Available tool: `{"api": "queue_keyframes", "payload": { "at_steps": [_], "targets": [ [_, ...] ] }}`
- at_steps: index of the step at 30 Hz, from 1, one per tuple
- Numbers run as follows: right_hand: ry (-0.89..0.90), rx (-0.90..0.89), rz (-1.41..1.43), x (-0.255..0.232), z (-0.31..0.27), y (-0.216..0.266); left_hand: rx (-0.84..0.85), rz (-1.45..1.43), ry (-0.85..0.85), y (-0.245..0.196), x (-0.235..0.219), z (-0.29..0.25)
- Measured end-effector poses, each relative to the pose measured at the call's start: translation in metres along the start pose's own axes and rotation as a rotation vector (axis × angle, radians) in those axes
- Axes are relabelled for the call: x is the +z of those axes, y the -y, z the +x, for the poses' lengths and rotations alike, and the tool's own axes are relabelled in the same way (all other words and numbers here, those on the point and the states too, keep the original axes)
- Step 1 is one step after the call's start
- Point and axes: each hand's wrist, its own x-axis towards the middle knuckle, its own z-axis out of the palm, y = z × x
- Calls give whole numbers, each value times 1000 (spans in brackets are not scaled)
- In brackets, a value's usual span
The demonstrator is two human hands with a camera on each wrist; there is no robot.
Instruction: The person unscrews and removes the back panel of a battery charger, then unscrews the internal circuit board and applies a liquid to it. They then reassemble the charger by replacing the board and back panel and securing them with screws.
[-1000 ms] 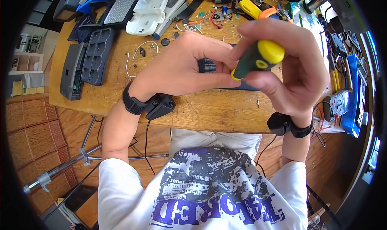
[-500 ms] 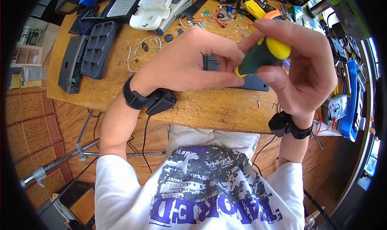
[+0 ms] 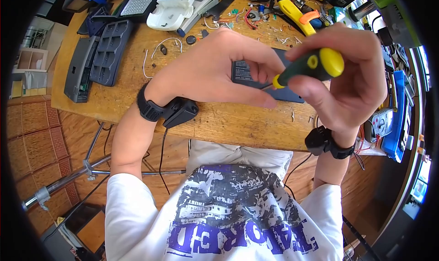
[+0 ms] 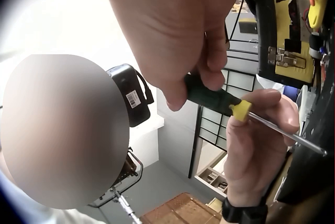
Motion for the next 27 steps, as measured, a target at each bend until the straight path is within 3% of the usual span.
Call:
{"api": "queue_keyframes", "payload": {
  "at_steps": [3,5,9,11,13,15,16,17,19,21,24,27],
  "targets": [
    [-126,-36,-146,6,5,7,74,30,2,0,-8,4],
    [-69,-83,-313,3,11,5,-48,134,125,0,-17,1],
    [72,-195,-376,7,19,0,20,245,98,7,-16,-7],
    [2,156,-41,13,20,24,-46,287,200,5,-16,-7],
    [-53,128,-17,16,22,25,-40,308,196,6,-14,-10],
    [69,279,-237,8,25,41,-37,325,193,10,-10,-13],
    [97,-5,-426,-1,28,28,-83,334,228,12,-8,-13],
    [102,-5,-426,-2,29,34,-127,342,264,13,-6,-13],
    [186,193,-616,2,39,54,-121,346,258,13,-4,-13],
    [206,178,-648,4,44,52,-113,353,247,13,-4,-13],
    [268,65,-506,4,53,48,-111,391,239,13,-4,-15],
    [328,203,-386,5,55,56,-89,363,233,16,-5,-16]
  ]
}}
